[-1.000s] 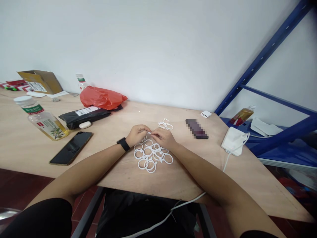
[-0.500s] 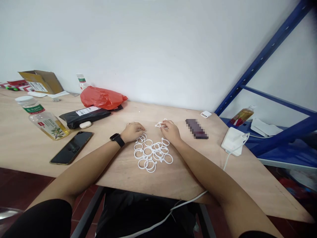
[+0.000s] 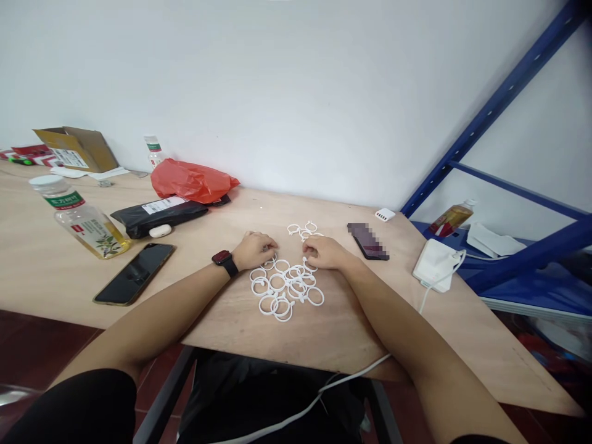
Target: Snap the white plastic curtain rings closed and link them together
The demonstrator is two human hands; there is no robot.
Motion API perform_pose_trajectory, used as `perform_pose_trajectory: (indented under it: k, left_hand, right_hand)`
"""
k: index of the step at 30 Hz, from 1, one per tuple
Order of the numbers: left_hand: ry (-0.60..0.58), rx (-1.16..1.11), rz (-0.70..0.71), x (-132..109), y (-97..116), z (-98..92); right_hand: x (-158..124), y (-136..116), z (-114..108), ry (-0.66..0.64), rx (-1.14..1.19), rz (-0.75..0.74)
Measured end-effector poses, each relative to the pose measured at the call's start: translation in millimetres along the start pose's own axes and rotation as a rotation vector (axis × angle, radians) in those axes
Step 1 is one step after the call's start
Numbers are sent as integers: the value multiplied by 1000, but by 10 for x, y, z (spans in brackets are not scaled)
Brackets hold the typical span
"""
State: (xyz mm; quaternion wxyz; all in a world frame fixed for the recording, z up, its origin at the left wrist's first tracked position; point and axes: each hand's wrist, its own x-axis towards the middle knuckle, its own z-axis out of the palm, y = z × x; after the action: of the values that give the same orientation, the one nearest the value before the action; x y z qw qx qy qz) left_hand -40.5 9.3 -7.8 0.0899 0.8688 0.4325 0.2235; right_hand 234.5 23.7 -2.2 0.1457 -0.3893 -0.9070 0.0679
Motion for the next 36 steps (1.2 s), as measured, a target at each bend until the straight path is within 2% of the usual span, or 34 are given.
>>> perform_pose_trajectory:
  k: [2, 5, 9, 13, 15, 17, 19, 21, 25, 29, 36]
  left_hand:
    - [27, -8, 1, 3, -4, 7]
    - [59, -31, 11, 6, -7, 18]
    - [68, -58, 29, 7, -7, 19]
    - [77, -98, 25, 10, 17, 11]
    - [121, -141, 12, 9, 54, 6]
    - [173, -192, 13, 5, 108, 1]
    - [206, -232, 31, -2, 166, -2]
    - [211, -251, 72, -9, 214, -4]
    - [183, -211, 141, -26, 237, 5]
    - [167, -157, 185, -42, 220, 15]
    - [139, -134, 232, -50, 274, -6]
  right_hand:
    - [4, -10, 5, 27, -60, 29]
    - [13, -19, 38, 79, -31, 17]
    - [11, -21, 65, 72, 3, -30]
    - [29, -72, 97, 113, -16, 15]
    - [50, -137, 120, 192, 10, 43]
    - [72, -234, 141, 328, 61, 54]
    - [87, -352, 159, 457, 122, 23]
    - [95, -465, 179, 516, 168, -35]
    - [94, -580, 224, 506, 241, -99]
    - [86, -559, 249, 498, 295, -79]
    - [63, -557, 220, 461, 239, -116]
